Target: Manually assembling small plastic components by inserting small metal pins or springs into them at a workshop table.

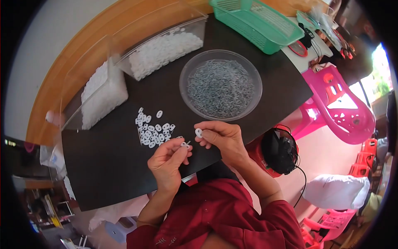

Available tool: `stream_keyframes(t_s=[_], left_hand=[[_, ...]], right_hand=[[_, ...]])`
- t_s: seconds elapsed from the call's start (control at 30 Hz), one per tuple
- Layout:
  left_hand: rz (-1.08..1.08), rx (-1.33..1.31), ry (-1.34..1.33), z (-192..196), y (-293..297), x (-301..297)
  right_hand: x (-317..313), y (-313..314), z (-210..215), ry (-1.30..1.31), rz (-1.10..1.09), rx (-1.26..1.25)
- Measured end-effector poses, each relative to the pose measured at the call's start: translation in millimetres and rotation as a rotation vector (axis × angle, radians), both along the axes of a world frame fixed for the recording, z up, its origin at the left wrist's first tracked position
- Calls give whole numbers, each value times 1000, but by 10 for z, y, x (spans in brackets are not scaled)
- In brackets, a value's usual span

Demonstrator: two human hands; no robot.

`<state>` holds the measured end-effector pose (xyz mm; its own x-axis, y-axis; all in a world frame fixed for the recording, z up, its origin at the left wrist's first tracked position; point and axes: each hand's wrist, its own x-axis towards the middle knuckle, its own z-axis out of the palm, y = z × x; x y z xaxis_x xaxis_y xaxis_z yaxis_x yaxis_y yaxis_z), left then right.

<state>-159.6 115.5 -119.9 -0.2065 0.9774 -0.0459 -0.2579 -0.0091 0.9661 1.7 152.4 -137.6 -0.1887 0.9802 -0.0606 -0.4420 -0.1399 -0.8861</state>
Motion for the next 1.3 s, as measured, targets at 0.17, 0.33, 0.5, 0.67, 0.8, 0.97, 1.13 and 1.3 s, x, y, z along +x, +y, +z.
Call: stream_keyframes(t_s=[0.17, 0.33, 0.5, 0.67, 0.8, 0.97, 1.13, 1.3], left_hand=[[-64, 4, -9, -36, -59, -109], [-20, 15, -10, -37, -133, -180], [26, 27, 21, -93, -182, -254], [90, 22, 36, -105, -204, -312], [96, 31, 14, -111, -222, -375], [103, 60, -7, -70, -251, -439], [101, 69, -33, -72, -265, -461], [82, 70, -36, -68, -283, -447]], right_hand=[[-123, 24, 29, -40, 44, -14], [-232, -28, 21, -54, 95, -14], [-333, -71, 11, -174, 84, 95], [-371, -54, 33, -208, 111, 96], [-412, -37, 104, -197, 169, 12], [-451, -5, 133, -145, 235, -66], [-465, 0, 55, -50, 335, -101], [-539, -32, 20, -145, 264, -14]])
